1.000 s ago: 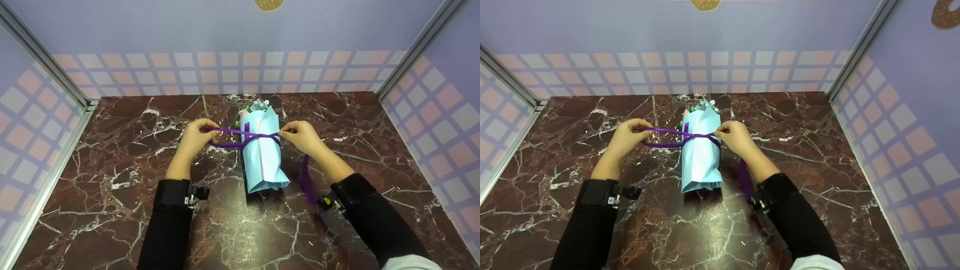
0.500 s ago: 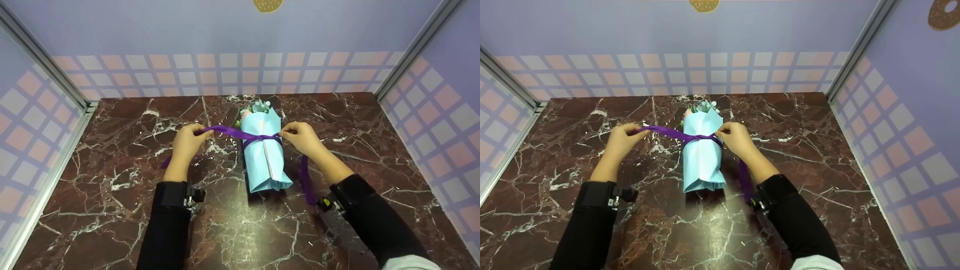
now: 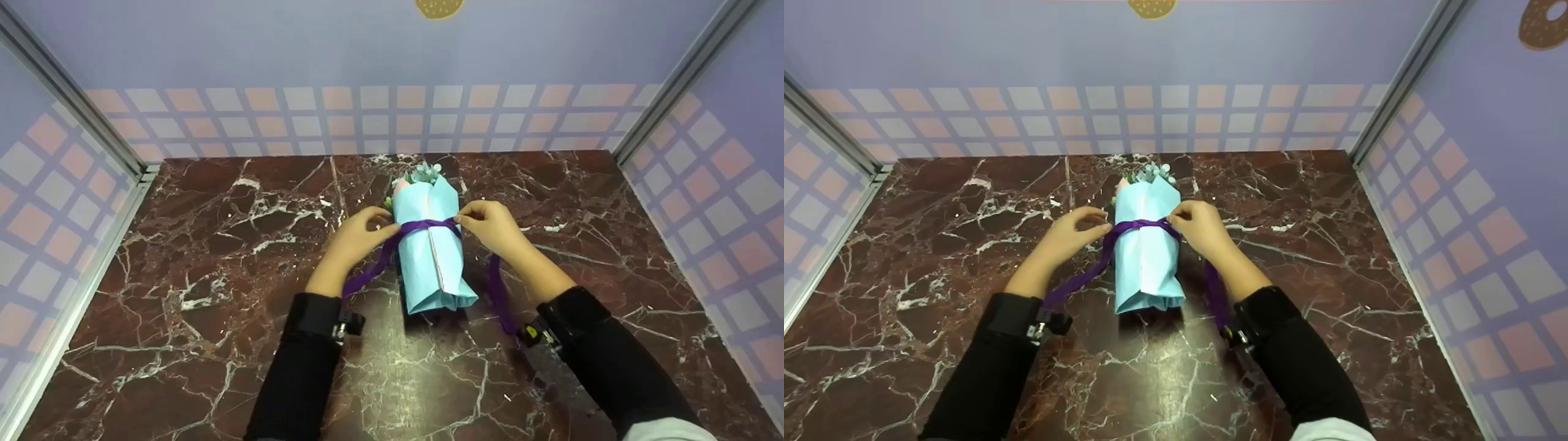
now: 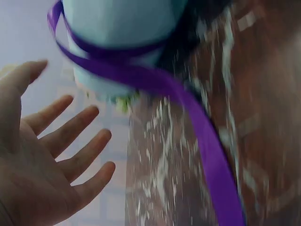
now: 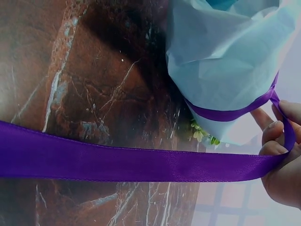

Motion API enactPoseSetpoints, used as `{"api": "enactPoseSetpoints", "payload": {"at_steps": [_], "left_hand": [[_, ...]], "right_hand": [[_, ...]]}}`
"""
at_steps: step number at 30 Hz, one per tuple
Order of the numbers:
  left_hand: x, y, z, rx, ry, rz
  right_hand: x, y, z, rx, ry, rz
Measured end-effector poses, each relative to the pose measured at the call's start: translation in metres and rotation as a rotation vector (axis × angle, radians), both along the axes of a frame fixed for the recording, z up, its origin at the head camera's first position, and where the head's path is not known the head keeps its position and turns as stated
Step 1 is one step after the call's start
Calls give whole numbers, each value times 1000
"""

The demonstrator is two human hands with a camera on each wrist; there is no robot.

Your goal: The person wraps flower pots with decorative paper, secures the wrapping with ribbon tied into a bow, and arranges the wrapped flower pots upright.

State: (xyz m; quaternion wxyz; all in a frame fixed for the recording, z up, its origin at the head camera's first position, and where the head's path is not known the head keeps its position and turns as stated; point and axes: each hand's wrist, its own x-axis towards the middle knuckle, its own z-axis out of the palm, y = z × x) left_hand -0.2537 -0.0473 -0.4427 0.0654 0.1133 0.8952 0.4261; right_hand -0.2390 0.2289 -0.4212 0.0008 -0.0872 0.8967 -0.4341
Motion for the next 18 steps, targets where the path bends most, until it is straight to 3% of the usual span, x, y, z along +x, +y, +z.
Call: {"api": "enactPoseSetpoints", "payload": {"at_steps": [3, 7, 12, 18], "left_hand": [[1, 13, 1, 52, -19, -44], [1, 23, 5, 44, -11, -68], [0, 27, 8, 20, 4, -63], [0, 25, 12, 54, 27, -49]], "right_hand": [[0, 0, -1, -15, 4, -6], [-1, 0, -3, -34, 22, -27], [-2, 1, -4, -46, 22, -41], [-1, 0, -6, -59, 14, -32]]}}
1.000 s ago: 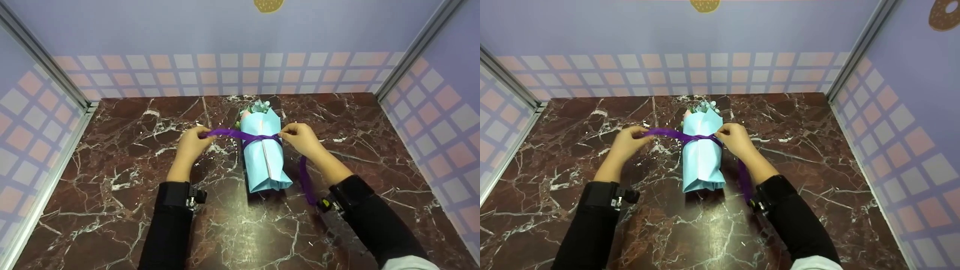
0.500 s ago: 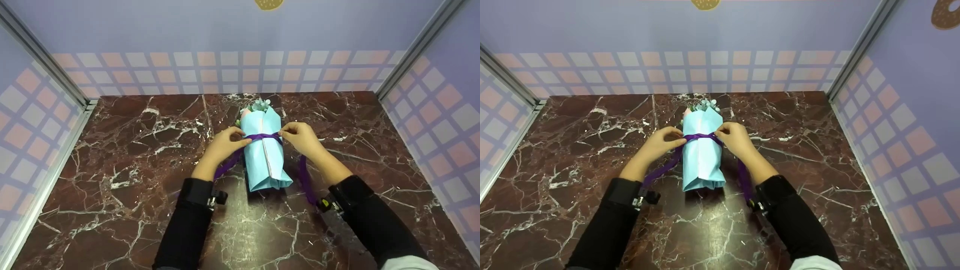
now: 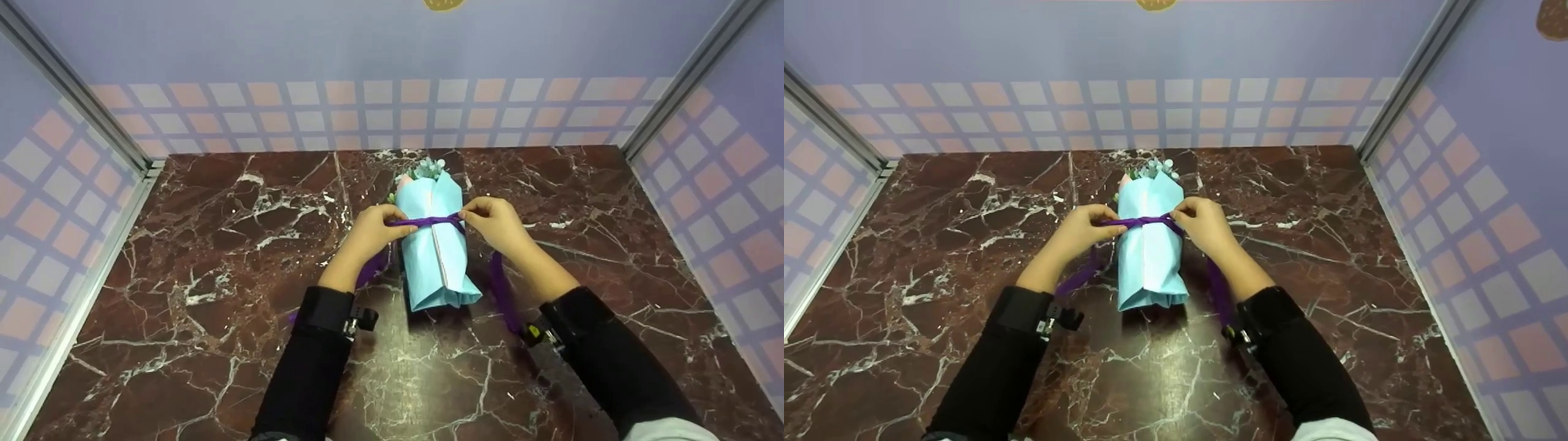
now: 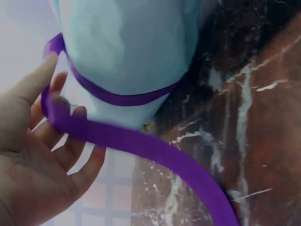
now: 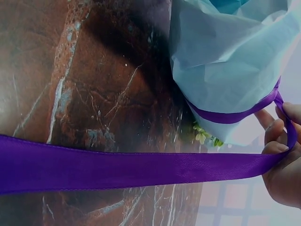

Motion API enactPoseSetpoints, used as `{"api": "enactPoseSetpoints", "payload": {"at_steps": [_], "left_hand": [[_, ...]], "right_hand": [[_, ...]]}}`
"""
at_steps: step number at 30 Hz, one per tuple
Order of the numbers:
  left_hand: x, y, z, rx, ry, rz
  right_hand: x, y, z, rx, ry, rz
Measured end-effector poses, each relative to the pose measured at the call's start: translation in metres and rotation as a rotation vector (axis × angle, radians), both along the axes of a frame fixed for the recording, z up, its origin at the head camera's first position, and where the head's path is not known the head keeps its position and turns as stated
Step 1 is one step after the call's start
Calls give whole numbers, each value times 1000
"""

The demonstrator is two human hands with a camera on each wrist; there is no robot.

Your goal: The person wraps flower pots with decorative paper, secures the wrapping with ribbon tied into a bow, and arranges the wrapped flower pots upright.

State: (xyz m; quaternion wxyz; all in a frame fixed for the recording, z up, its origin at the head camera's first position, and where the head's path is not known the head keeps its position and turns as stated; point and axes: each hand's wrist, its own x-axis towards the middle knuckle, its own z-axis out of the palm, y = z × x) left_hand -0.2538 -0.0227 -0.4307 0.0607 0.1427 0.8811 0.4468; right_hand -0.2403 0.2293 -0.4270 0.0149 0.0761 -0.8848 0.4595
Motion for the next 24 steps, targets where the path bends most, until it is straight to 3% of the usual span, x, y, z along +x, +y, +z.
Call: {"api": "enactPoseSetpoints", "payload": {"at_steps": [12, 20, 24], "left_hand": [[3, 3, 7, 144, -8, 102], [11, 5, 7, 251, -89, 165], [15, 6, 5, 345, -173, 177]], "right_hand": [[3, 1, 0, -17, 8, 14], [8, 2, -4, -7, 15, -35], [11, 1, -6, -21, -6, -74]]}}
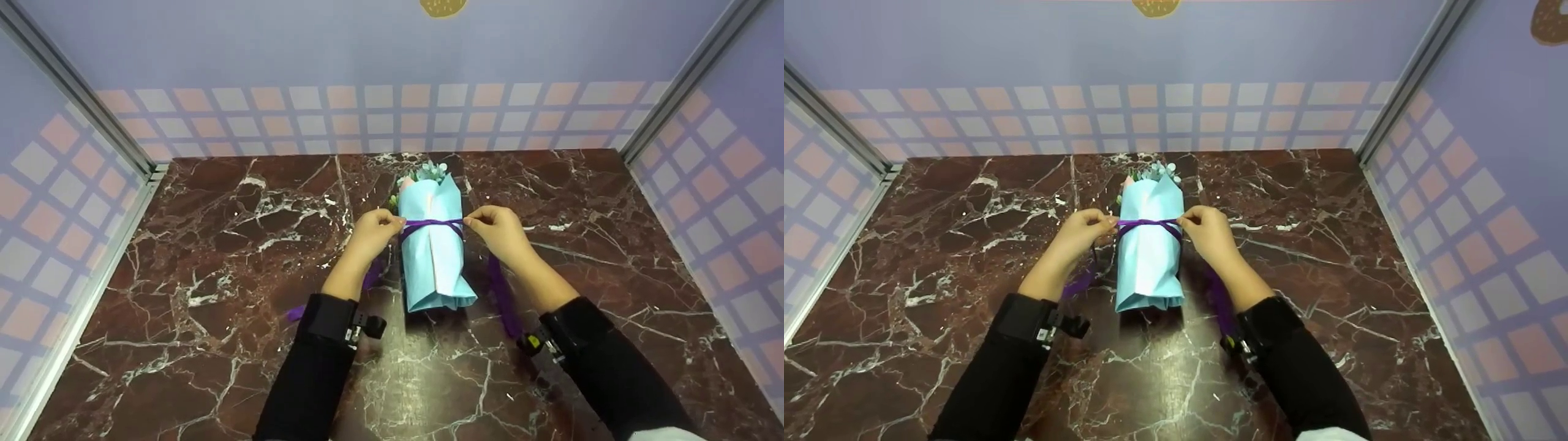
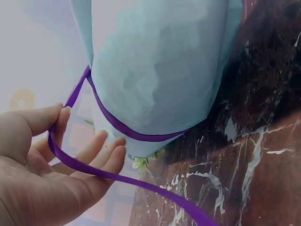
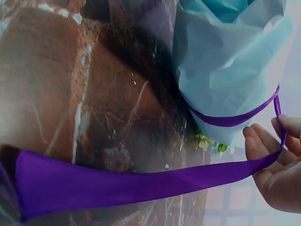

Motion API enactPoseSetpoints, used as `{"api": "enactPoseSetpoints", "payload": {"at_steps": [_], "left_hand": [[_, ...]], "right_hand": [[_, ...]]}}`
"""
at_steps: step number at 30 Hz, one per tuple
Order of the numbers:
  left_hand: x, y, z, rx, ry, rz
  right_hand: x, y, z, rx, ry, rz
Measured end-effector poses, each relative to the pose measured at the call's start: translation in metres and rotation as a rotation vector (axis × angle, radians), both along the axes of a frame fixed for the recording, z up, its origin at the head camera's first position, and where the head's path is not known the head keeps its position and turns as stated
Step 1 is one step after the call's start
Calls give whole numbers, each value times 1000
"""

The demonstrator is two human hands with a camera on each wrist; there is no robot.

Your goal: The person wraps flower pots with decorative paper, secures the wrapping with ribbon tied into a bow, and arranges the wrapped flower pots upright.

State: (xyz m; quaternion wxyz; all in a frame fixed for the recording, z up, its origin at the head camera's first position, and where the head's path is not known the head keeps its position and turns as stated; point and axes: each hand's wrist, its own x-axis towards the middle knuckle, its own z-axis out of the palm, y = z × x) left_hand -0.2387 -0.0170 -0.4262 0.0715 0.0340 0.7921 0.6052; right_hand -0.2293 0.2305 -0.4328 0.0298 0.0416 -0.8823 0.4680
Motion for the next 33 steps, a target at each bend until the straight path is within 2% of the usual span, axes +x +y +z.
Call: {"api": "enactPoseSetpoints", "payload": {"at_steps": [4, 9, 16, 23, 28, 33], "left_hand": [[4, 0, -4, 90, -88, 19], [7, -1, -8, 151, -153, 37], [13, -1, -8, 204, -191, 54], [16, -3, -8, 248, -211, 99], [17, -4, -13, 289, -215, 120], [19, -6, -17, 294, -217, 123]], "right_hand": [[3, -1, -4, 5, -13, -22], [6, -7, -8, 7, -41, -74], [7, -15, -12, -71, -113, -162], [2, -16, -14, -204, -173, -117], [4, -17, -14, -217, -211, -118], [4, -21, -14, -222, -228, -135]]}}
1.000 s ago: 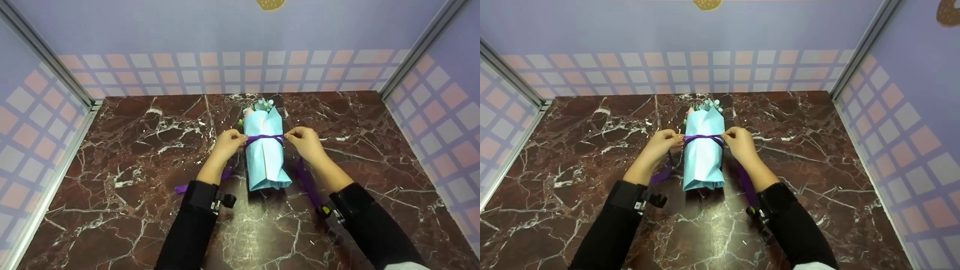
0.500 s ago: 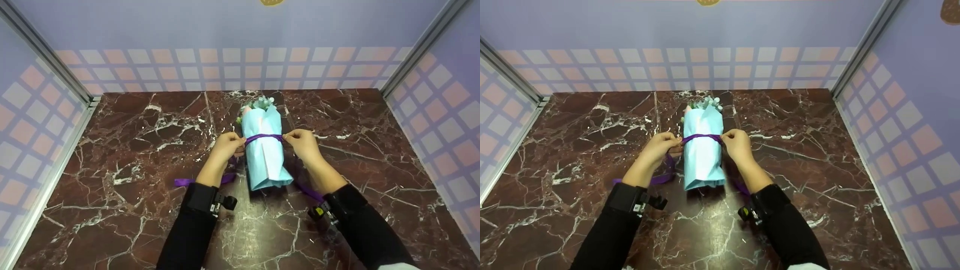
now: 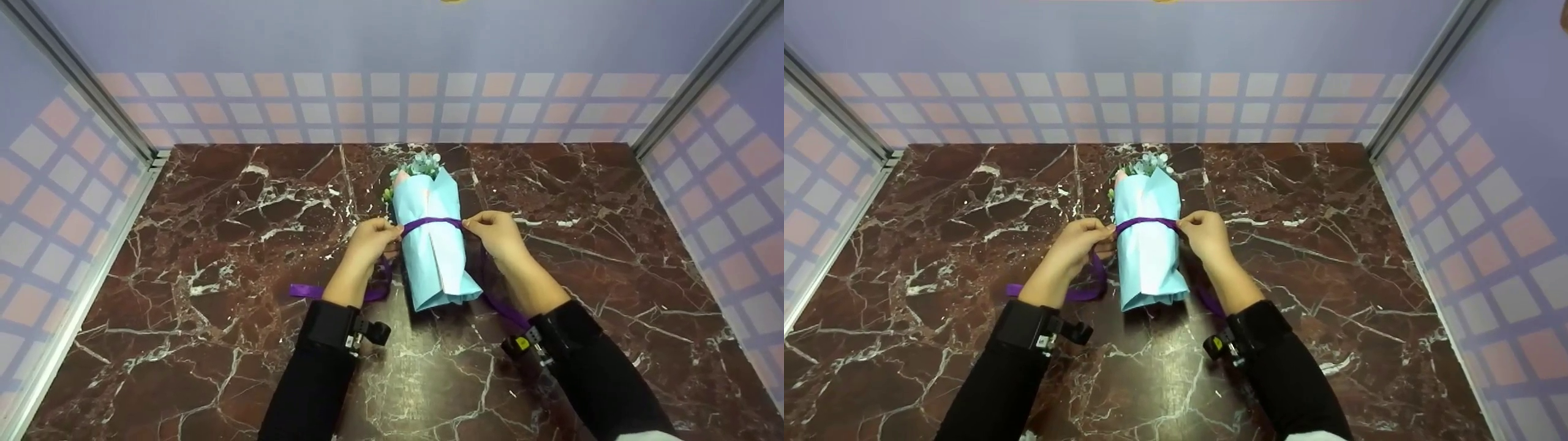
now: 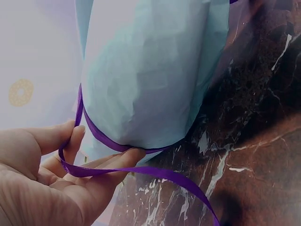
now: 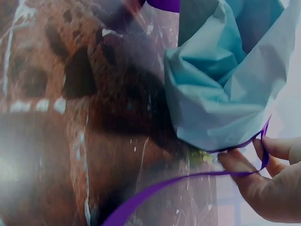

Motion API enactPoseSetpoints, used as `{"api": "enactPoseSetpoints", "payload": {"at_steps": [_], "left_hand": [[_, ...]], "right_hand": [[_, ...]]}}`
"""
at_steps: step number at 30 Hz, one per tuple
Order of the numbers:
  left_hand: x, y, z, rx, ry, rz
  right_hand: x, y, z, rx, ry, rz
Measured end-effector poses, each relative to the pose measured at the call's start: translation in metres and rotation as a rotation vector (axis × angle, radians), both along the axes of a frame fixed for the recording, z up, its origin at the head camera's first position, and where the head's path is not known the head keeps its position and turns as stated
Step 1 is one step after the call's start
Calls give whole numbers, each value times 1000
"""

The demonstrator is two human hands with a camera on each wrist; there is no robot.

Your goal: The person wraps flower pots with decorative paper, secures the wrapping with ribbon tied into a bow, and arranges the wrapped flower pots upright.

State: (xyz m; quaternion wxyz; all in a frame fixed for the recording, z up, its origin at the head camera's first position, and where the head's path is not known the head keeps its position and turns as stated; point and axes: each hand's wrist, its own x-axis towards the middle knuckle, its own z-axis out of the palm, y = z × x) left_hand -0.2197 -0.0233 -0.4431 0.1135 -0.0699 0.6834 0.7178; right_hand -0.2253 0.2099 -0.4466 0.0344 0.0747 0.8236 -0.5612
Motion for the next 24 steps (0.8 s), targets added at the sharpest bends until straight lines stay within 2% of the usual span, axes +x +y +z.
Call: {"api": "enactPoseSetpoints", "payload": {"at_steps": [6, 13, 16, 20, 24], "left_hand": [[-3, -4, -6, -41, 46, -16], [-8, -10, -18, 109, 5, -50], [-10, -11, -21, 121, 7, -56], [-13, -9, -25, 127, 20, -72], [-12, -9, -29, 123, 60, -84]], "right_hand": [[-3, -2, -3, -29, 11, -1], [-8, 6, -8, -126, 8, 83], [-10, 12, -10, -156, 16, 123], [-9, 21, -13, -182, 21, 135], [-7, 25, -17, -274, 17, 133]]}}
